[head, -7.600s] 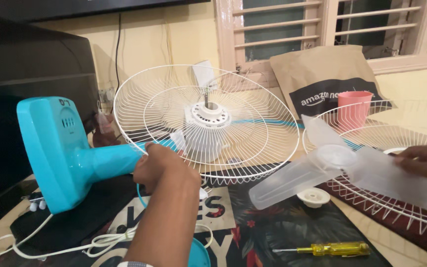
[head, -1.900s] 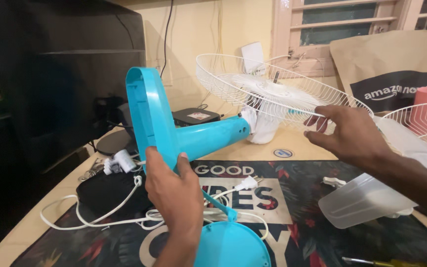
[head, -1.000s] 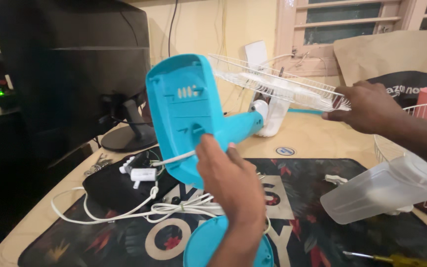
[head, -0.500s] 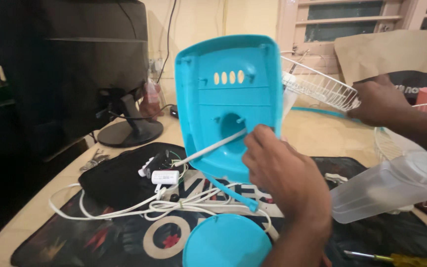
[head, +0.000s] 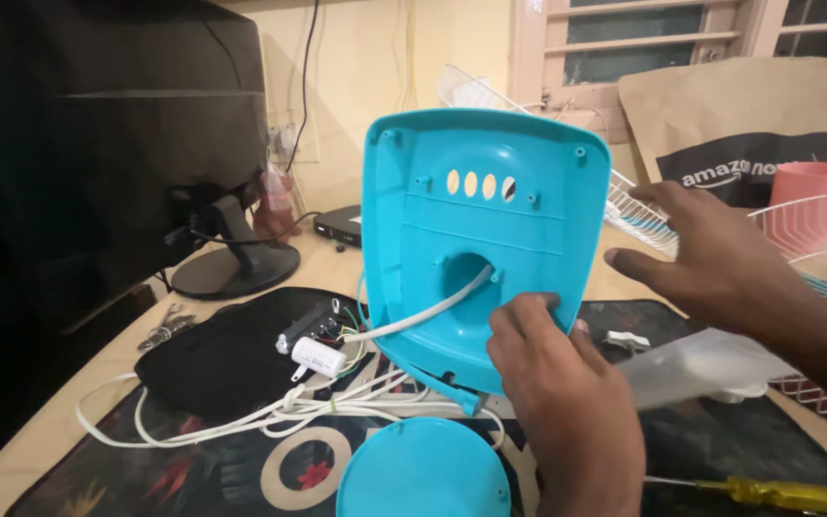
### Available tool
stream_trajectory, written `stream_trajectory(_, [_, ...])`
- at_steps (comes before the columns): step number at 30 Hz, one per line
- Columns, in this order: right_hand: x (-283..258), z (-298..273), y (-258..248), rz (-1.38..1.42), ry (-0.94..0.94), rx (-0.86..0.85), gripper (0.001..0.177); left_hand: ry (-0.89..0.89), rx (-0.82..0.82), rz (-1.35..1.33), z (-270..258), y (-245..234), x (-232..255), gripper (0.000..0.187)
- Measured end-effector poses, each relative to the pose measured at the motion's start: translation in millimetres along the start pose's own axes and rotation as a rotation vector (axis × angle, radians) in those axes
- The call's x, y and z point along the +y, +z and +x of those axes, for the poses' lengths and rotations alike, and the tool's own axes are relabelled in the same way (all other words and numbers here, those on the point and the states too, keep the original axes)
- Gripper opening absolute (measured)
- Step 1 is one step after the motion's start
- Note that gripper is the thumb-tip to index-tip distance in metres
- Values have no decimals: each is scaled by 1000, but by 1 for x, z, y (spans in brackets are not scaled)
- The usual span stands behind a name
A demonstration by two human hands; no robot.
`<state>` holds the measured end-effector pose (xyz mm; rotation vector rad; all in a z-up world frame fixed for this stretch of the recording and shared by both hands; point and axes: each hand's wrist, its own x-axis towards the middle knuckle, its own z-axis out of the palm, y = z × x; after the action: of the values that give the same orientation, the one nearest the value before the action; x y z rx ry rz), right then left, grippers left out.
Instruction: The person disassembles a small blue table fan by removing the front grille and fan blades. They then open the rear housing and use a screwdriver to adjust the internal wiring and switch assembly.
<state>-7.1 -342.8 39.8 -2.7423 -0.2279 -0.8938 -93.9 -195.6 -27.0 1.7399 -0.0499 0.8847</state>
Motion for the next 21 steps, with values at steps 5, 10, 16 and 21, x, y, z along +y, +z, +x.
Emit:
stream_trajectory(5, [-15, -13, -17, 236, 89, 37, 74, 55, -20, 22, 14, -25, -8, 33])
stream_trajectory(10, [-15, -8, -11, 423, 372, 87, 82, 158, 355, 39, 83, -65, -29, 32])
stream_trajectory(16, [-2, 26, 8, 639, 474, -90, 73, 14, -79, -164, 168, -95, -43, 96])
stream_trajectory(21, [15, 40, 29, 328, 251, -109, 47, -221, -537, -319, 180, -108, -51, 87])
